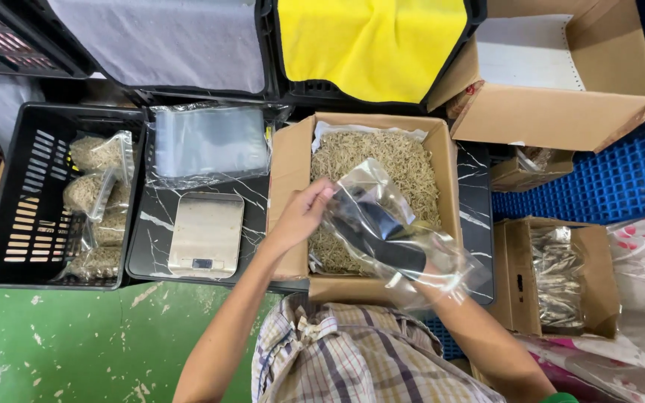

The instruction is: The person portions dried shredded food from a large box into plastic bags by hand, using a digital scale to weigh the bags and placing the filled bags into a black crate.

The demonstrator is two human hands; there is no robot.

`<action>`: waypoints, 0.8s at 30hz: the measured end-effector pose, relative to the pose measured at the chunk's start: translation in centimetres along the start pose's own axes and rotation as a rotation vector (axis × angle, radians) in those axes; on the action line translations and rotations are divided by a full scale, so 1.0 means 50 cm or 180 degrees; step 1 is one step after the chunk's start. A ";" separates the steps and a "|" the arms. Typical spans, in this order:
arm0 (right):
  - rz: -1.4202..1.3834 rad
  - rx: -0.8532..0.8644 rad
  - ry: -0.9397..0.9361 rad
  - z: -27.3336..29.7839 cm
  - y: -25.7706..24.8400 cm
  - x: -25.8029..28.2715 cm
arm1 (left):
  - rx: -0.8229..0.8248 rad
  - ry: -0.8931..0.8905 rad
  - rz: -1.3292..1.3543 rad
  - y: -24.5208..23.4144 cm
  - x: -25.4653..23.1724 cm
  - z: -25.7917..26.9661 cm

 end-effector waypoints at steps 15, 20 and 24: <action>-0.0787 0.0356 -0.0416 0.009 0.020 -0.005 | 0.0236 -0.0706 0.0362 -0.208 0.155 0.035; -0.2233 0.0093 0.0610 0.024 -0.008 -0.104 | -0.0092 -0.0452 0.0391 -0.203 0.187 0.073; -0.4065 -0.0211 0.1961 0.031 -0.020 -0.181 | -0.0271 -0.0823 0.0463 -0.219 0.166 0.097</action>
Point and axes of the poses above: each hand's wrist, its own z-axis away from the middle knuckle, its own y-axis out of the palm, x = y × z, the point moved 2 cm from there along -z, towards the middle knuckle, and after that the axes turned 9 degrees about -z, right-handed, at the moved point
